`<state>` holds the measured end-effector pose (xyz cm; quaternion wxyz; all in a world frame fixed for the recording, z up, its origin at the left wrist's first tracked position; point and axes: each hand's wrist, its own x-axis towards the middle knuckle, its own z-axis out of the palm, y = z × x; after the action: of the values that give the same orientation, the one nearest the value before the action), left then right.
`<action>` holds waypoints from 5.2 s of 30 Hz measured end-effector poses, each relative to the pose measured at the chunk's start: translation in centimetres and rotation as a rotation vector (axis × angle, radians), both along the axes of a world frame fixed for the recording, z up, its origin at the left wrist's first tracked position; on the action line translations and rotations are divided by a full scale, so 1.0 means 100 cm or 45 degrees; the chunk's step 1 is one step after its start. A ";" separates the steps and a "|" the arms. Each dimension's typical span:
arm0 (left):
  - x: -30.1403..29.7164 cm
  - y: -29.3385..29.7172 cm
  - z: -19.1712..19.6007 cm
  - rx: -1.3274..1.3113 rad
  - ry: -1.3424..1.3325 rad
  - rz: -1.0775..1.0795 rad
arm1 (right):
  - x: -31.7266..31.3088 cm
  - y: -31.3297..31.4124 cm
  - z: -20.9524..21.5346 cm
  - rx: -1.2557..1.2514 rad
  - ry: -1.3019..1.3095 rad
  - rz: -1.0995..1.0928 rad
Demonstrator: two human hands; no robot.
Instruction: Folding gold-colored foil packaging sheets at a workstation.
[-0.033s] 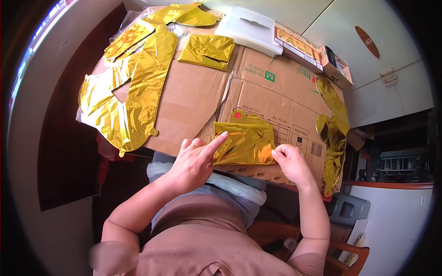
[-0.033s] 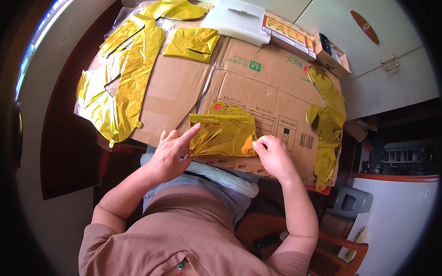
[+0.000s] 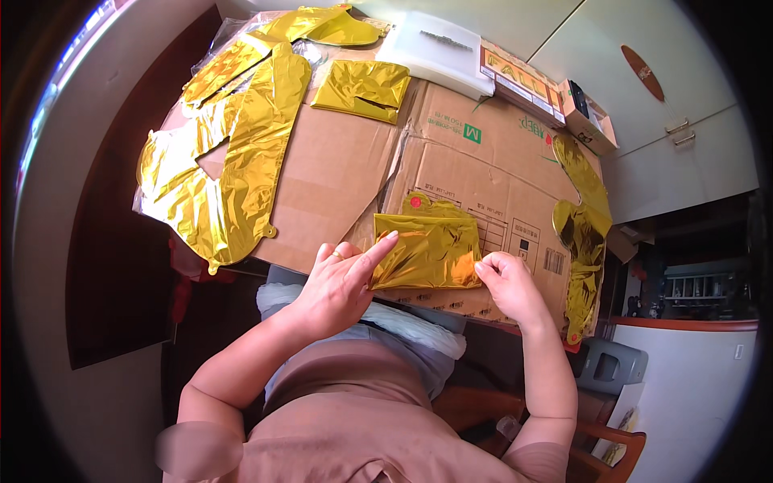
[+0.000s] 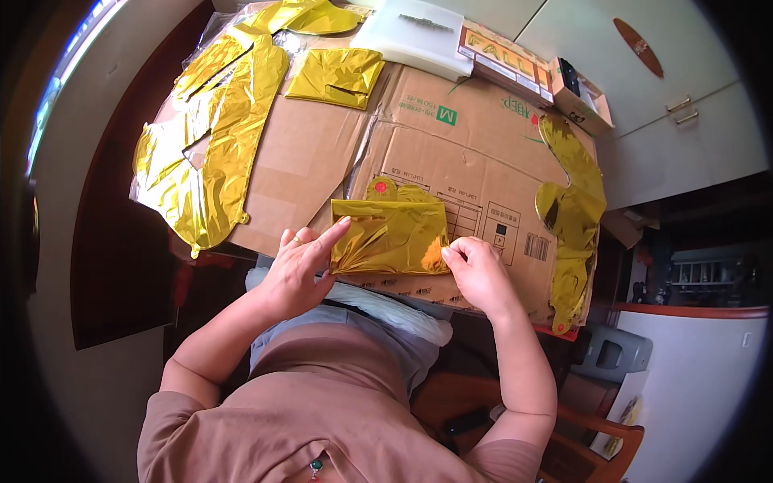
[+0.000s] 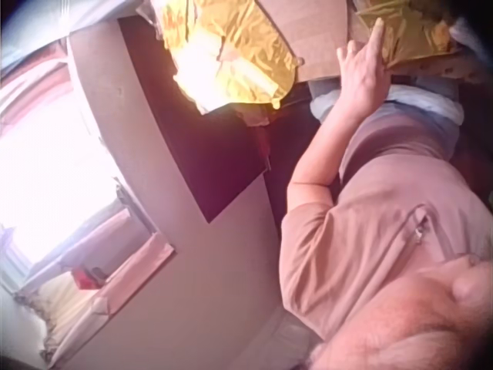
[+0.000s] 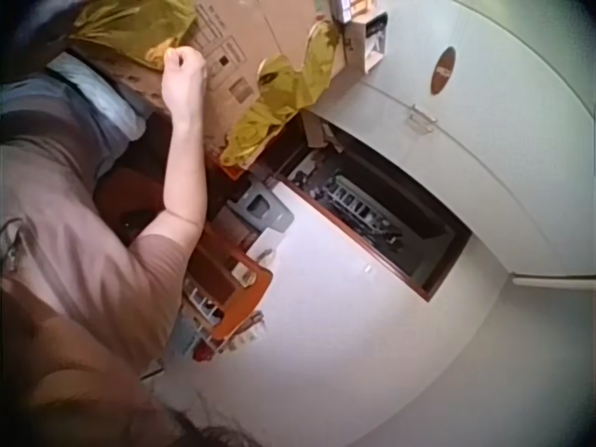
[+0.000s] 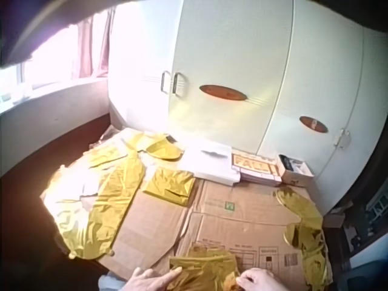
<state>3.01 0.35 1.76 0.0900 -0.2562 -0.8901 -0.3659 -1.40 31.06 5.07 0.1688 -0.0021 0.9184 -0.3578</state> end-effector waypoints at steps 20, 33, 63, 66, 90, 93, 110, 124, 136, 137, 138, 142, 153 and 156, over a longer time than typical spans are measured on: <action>0.020 -0.011 -0.010 -0.155 0.368 0.098 | 0.029 -0.019 -0.001 0.597 0.674 0.187; -0.019 0.024 -0.002 -0.445 0.167 -0.048 | 0.014 -0.054 -0.041 0.402 0.749 0.637; -0.010 0.023 0.008 -0.612 0.112 -0.041 | 0.027 0.028 -0.007 0.259 0.586 0.291; -0.012 0.034 0.019 -0.590 0.143 -0.080 | 0.023 0.010 -0.005 0.277 0.622 0.344; -0.027 0.037 -0.015 -0.307 0.076 -0.245 | 0.019 -0.053 -0.021 0.436 0.758 0.638; -0.021 0.030 -0.015 -0.304 0.069 -0.170 | 0.021 -0.066 -0.039 0.495 0.701 0.696; 0.082 -0.016 -0.039 0.531 -0.485 0.242 | 0.021 -0.071 -0.017 0.441 0.667 0.708; 0.049 0.008 -0.034 1.241 -1.354 0.337 | 0.029 -0.085 -0.040 0.438 0.728 0.891; 0.035 0.004 -0.034 1.161 -1.495 0.287 | 0.030 -0.090 -0.042 0.380 0.748 0.923; 0.036 0.004 -0.032 1.170 -1.504 0.299 | 0.030 -0.091 -0.042 0.382 0.741 0.924; 0.036 0.004 -0.031 1.207 -1.513 0.294 | 0.030 -0.091 -0.042 0.385 0.735 0.925; 0.038 0.001 -0.034 1.165 -1.487 0.266 | 0.030 -0.090 -0.040 0.346 0.716 0.927; 0.046 -0.009 -0.039 0.989 -1.482 0.131 | 0.006 -0.061 -0.020 0.123 0.758 0.608; 0.048 -0.009 -0.041 1.102 -1.587 0.074 | 0.018 -0.059 -0.033 0.108 0.742 0.671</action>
<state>7.86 -0.60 -2.29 -0.3275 0.0797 -0.5598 -0.7570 0.43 25.14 1.78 -0.0130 -0.3324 0.9098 -0.2482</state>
